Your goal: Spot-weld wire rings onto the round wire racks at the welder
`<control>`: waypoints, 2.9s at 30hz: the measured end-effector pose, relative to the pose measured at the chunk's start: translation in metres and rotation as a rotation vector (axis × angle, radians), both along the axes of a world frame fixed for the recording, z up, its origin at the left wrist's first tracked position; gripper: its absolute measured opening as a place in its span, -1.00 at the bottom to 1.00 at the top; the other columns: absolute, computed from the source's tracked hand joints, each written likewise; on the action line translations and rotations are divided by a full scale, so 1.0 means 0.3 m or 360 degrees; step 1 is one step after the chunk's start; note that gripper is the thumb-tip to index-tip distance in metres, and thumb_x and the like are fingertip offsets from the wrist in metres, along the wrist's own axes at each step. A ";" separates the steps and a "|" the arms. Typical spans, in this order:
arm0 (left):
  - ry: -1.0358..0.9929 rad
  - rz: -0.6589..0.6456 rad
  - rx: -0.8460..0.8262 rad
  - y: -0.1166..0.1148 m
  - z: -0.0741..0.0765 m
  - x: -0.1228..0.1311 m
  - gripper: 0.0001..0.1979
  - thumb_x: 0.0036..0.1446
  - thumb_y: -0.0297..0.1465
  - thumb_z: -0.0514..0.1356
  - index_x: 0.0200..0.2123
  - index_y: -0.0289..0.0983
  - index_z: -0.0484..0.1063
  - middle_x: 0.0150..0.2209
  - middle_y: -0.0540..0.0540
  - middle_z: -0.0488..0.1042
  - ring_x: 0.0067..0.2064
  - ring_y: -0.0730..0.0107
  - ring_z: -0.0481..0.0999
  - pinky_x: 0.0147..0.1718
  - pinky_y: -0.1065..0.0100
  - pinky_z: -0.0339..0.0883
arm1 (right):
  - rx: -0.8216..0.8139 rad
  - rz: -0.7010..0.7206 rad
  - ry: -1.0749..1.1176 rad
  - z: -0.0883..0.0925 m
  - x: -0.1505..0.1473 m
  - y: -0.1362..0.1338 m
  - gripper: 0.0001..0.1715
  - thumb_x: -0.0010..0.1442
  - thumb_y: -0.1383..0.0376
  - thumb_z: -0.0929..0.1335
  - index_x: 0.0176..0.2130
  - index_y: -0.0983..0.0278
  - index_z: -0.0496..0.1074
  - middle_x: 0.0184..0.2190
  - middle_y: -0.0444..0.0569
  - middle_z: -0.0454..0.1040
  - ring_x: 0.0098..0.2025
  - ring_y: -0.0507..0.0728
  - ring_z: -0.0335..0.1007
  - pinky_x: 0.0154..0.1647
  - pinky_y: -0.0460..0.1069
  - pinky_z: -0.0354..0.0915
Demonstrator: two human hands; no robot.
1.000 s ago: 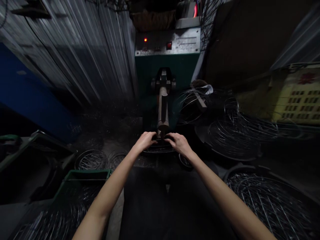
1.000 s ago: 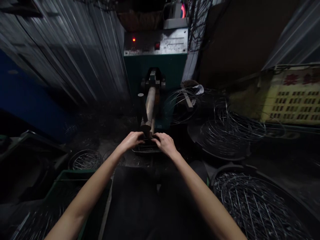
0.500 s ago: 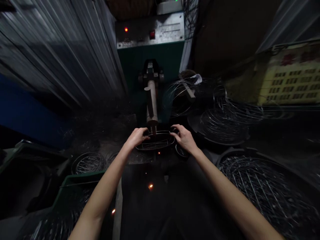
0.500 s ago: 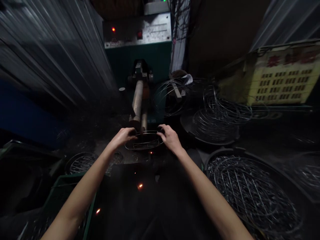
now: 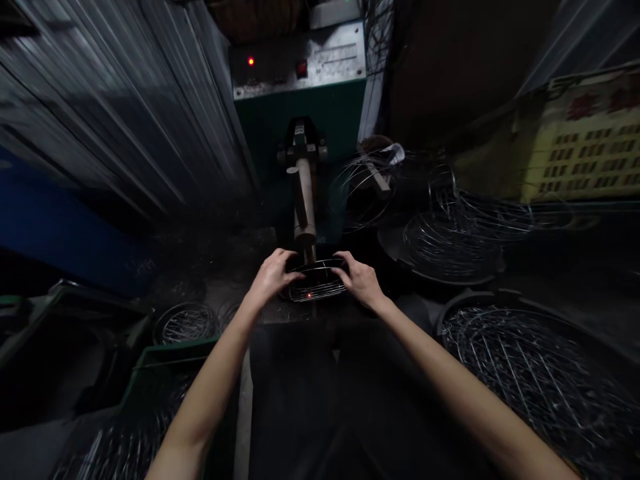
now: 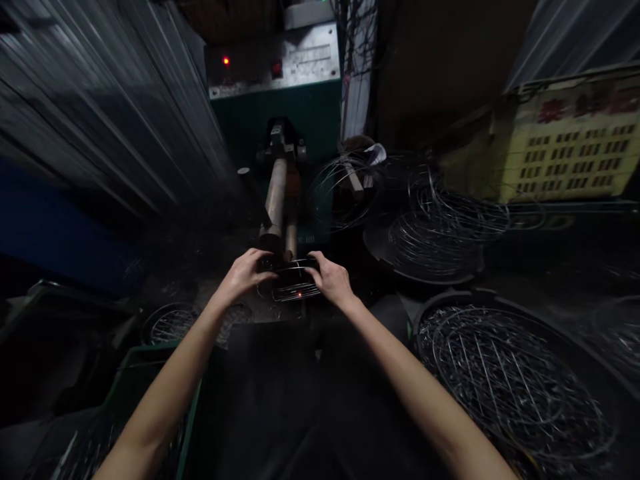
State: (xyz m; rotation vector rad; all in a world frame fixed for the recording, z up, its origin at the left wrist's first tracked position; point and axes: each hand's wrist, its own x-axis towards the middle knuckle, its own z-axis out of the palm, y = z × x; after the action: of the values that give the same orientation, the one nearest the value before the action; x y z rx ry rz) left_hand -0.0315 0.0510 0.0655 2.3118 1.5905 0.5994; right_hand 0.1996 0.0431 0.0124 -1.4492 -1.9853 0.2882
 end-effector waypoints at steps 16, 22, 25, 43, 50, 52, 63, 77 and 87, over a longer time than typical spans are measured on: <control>0.0173 -0.0101 -0.0168 0.007 0.001 0.052 -0.75 0.05 -0.43 0.20 -0.16 -0.30 0.46 -0.19 -0.14 0.53 -0.14 0.29 0.49 -0.15 0.38 0.31 | -0.0030 0.0186 -0.0203 0.036 -0.041 0.023 -0.66 0.24 0.15 0.24 0.00 0.09 0.37 -0.15 -0.12 0.52 -0.21 0.10 0.45 -0.30 -0.06 0.30; 0.0204 -0.0097 -0.0129 0.010 -0.004 0.049 -0.76 0.04 -0.42 0.20 -0.17 -0.31 0.46 -0.20 -0.14 0.53 -0.15 0.28 0.49 -0.17 0.38 0.30 | 0.0064 0.0200 -0.0273 0.023 -0.047 0.024 -0.66 0.26 0.16 0.22 0.00 0.14 0.38 -0.16 -0.09 0.51 -0.22 0.09 0.45 -0.33 -0.09 0.27; 0.0198 -0.0103 -0.0141 0.011 -0.004 0.049 -0.77 0.04 -0.43 0.20 -0.17 -0.31 0.46 -0.20 -0.14 0.52 -0.16 0.28 0.48 -0.18 0.37 0.30 | 0.0090 0.0199 -0.0293 0.027 -0.048 0.027 -0.66 0.26 0.16 0.22 -0.01 0.15 0.38 -0.19 -0.09 0.52 -0.23 0.08 0.44 -0.35 -0.10 0.25; 0.0143 -0.0125 -0.0153 0.021 -0.017 0.039 -0.77 0.04 -0.42 0.21 -0.18 -0.29 0.45 -0.21 -0.11 0.52 -0.17 0.32 0.48 -0.16 0.38 0.31 | 0.0062 0.0244 -0.0252 0.026 -0.048 0.035 -0.67 0.26 0.16 0.22 -0.04 0.11 0.41 -0.30 -0.10 0.49 -0.27 0.05 0.42 -0.39 -0.11 0.22; 0.0110 -0.0126 -0.0143 0.043 -0.017 0.032 -0.78 0.03 -0.43 0.21 -0.19 -0.29 0.47 -0.23 -0.11 0.53 -0.19 0.31 0.49 -0.17 0.37 0.31 | 0.0060 0.0242 -0.0256 0.022 -0.057 0.062 -0.69 0.25 0.15 0.23 -0.05 0.11 0.42 -0.32 -0.12 0.49 -0.30 0.05 0.42 -0.41 -0.11 0.20; 0.0111 -0.0125 -0.0162 0.053 -0.015 0.030 -0.78 0.03 -0.44 0.21 -0.20 -0.28 0.47 -0.23 -0.10 0.53 -0.18 0.32 0.49 -0.17 0.38 0.31 | 0.0060 0.0242 -0.0253 0.019 -0.059 0.073 -0.69 0.25 0.15 0.23 -0.06 0.11 0.42 -0.32 -0.12 0.49 -0.29 0.05 0.42 -0.41 -0.12 0.20; 0.0038 -0.0163 -0.0179 0.079 -0.019 0.019 -0.79 0.02 -0.44 0.19 -0.22 -0.30 0.49 -0.23 -0.11 0.56 -0.18 0.32 0.51 -0.18 0.40 0.32 | 0.0015 0.0193 -0.0305 0.041 -0.076 0.085 -0.69 0.24 0.13 0.23 -0.08 0.08 0.45 -0.34 -0.12 0.50 -0.31 0.06 0.42 -0.43 -0.12 0.20; 0.0162 -0.0140 -0.0276 0.081 0.005 0.021 -0.76 0.04 -0.36 0.20 -0.21 -0.30 0.50 -0.26 -0.12 0.55 -0.20 0.27 0.50 -0.24 0.38 0.29 | -0.0185 0.0168 0.0174 -0.112 0.148 0.075 -0.75 0.22 0.21 0.21 -0.24 0.24 0.41 -0.31 -0.05 0.43 -0.26 0.09 0.37 -0.18 -0.02 0.27; -0.0131 0.0064 -0.0013 0.007 0.003 -0.076 -0.60 -0.02 -0.25 0.25 -0.09 -0.27 0.42 -0.17 -0.11 0.49 -0.17 0.31 0.47 -0.16 0.36 0.33 | 0.0195 0.0148 -0.0145 0.009 0.013 -0.004 -0.71 0.27 0.18 0.19 -0.29 0.23 0.43 -0.39 -0.05 0.46 -0.34 0.06 0.36 -0.33 -0.10 0.17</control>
State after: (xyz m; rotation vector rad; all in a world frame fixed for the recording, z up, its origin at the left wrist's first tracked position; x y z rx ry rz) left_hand -0.0542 0.0532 0.0665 2.2239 1.6023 0.6868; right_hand 0.2035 0.0419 0.0152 -1.3163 -2.1089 0.1399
